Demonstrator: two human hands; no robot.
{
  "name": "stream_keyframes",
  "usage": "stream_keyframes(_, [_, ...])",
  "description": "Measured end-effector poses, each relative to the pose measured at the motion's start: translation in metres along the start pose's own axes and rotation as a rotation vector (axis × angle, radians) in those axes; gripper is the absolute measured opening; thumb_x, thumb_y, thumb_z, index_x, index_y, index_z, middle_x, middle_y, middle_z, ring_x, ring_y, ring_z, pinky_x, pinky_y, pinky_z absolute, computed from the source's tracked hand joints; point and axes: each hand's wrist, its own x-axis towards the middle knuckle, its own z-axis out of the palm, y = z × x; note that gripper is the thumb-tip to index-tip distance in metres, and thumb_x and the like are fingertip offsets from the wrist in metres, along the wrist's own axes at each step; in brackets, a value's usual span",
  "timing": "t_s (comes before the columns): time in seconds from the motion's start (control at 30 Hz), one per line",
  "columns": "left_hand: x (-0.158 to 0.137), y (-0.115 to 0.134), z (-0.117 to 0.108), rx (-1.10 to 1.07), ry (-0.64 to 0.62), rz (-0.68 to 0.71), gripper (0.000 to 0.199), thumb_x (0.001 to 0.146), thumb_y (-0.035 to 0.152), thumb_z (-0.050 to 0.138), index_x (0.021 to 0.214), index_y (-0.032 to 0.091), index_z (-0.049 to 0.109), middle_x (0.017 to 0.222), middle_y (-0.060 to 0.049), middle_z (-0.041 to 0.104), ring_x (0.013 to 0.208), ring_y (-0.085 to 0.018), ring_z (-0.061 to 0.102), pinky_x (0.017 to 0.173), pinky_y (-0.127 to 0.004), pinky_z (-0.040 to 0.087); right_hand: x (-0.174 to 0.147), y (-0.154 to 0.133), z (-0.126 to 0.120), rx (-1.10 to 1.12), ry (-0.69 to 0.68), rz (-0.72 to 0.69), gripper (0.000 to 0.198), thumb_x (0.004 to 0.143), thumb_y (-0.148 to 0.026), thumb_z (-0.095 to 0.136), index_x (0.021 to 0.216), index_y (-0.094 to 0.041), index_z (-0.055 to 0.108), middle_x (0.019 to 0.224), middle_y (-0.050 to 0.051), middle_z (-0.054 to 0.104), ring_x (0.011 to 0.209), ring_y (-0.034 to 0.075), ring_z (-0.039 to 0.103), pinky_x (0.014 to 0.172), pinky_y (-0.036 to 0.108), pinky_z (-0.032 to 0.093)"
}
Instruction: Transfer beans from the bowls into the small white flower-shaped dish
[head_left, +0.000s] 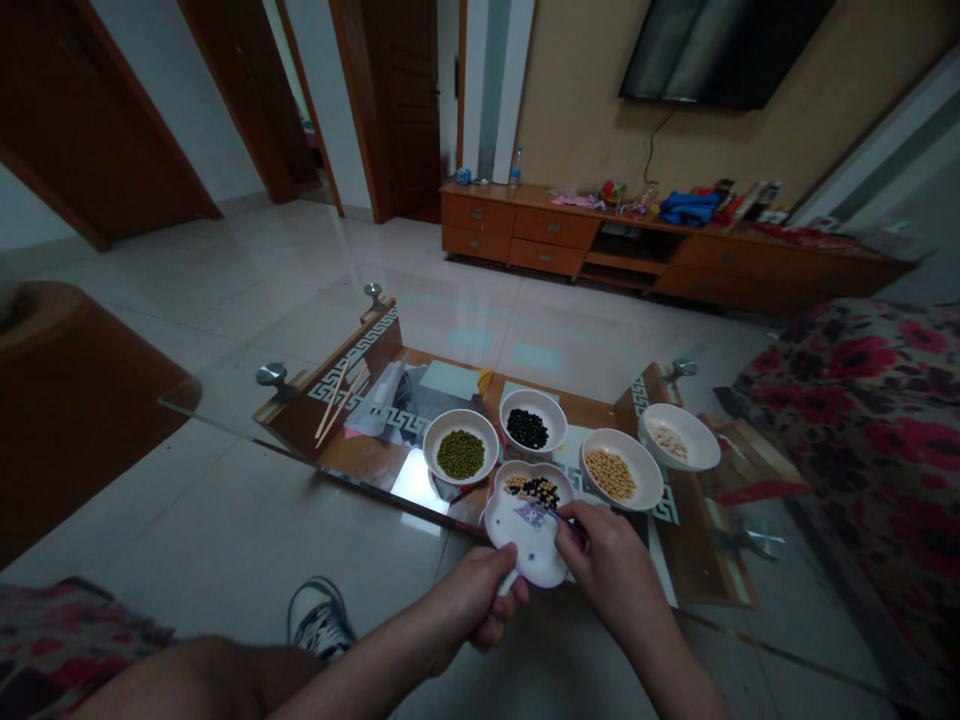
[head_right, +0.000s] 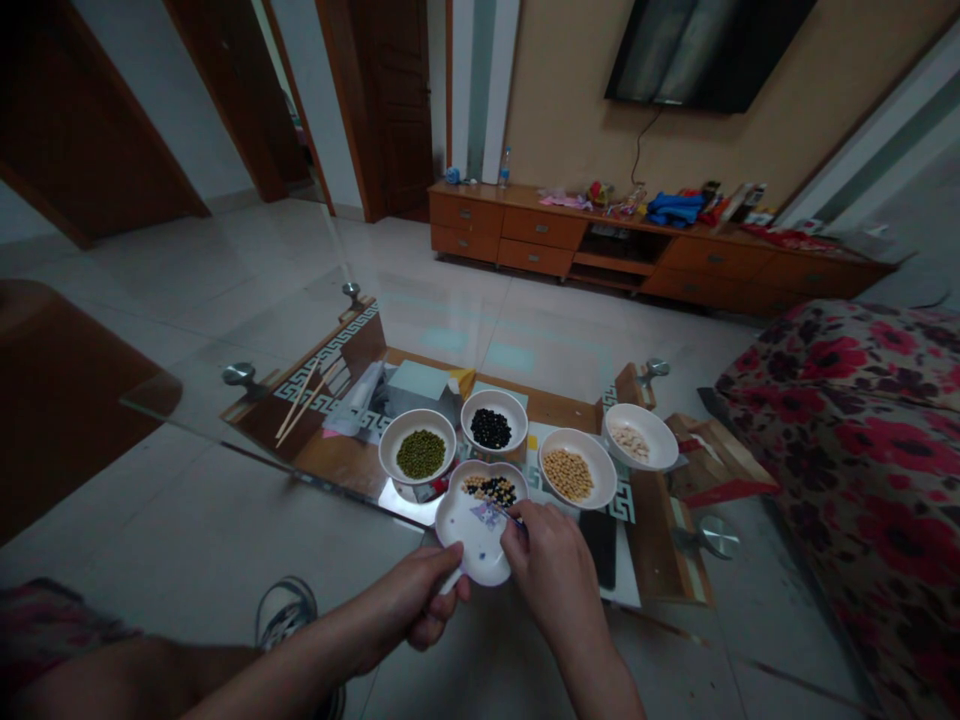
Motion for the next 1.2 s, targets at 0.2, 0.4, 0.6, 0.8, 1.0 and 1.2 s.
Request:
stream_keyframes(0.2, [0.002,-0.002,-0.001,0.016,0.006,-0.023,0.045,0.085,0.061,0.039,0.076,0.019,0.051,0.048,0.01,0.031,0.035,-0.004,0.017,0.04,-0.021,0.012,0.001,0.016,-0.026,-0.015,0.176,0.12,0.026,0.086,-0.036,0.048,0.092,-0.021,0.067,0.08,0.006,0.07,0.069,0.017,0.063,0.066,0.027,0.044])
stream_keyframes(0.4, [-0.001,0.003,0.001,0.014,0.003,-0.024,0.043,0.088,0.056,0.034,0.075,0.019,0.05,0.047,0.01,0.03,0.035,-0.004,0.015,0.04,-0.021,0.012,-0.003,0.033,-0.045,-0.299,0.334,0.355,0.029,0.084,-0.038,0.047,0.093,-0.021,0.067,0.075,0.007,0.07,0.06,0.02,0.061,0.054,0.028,0.035])
stream_keyframes(0.6, [-0.003,0.004,0.002,0.012,0.02,-0.026,0.043,0.088,0.057,0.037,0.076,0.018,0.05,0.049,0.01,0.031,0.036,-0.003,0.016,0.04,-0.02,0.012,-0.002,0.03,-0.044,-0.297,0.343,0.474,0.031,0.083,-0.039,0.049,0.099,-0.02,0.067,0.071,0.007,0.069,0.057,0.021,0.06,0.053,0.029,0.034])
stream_keyframes(0.8, [0.0,0.0,-0.001,0.01,0.009,-0.021,0.043,0.089,0.056,0.035,0.075,0.018,0.05,0.048,0.009,0.031,0.036,-0.004,0.015,0.04,-0.02,0.012,0.0,0.022,-0.027,-0.036,0.247,0.29,0.027,0.083,-0.038,0.05,0.096,-0.022,0.066,0.072,0.004,0.069,0.061,0.018,0.063,0.057,0.026,0.04])
stream_keyframes(1.0, [0.0,0.002,0.0,0.01,0.014,-0.024,0.046,0.085,0.063,0.04,0.074,0.019,0.05,0.047,0.01,0.03,0.036,-0.003,0.015,0.041,-0.02,0.012,0.001,0.009,-0.013,0.018,0.051,0.155,0.024,0.083,-0.035,0.048,0.089,-0.022,0.067,0.074,0.004,0.07,0.067,0.017,0.064,0.057,0.025,0.04])
stream_keyframes(1.2, [0.0,0.003,0.001,0.019,0.022,-0.023,0.049,0.081,0.067,0.041,0.074,0.019,0.05,0.048,0.01,0.03,0.037,-0.003,0.015,0.041,-0.02,0.013,-0.001,0.009,-0.01,-0.02,-0.056,0.148,0.023,0.085,-0.034,0.046,0.088,-0.023,0.066,0.078,0.003,0.07,0.071,0.018,0.064,0.059,0.025,0.039])
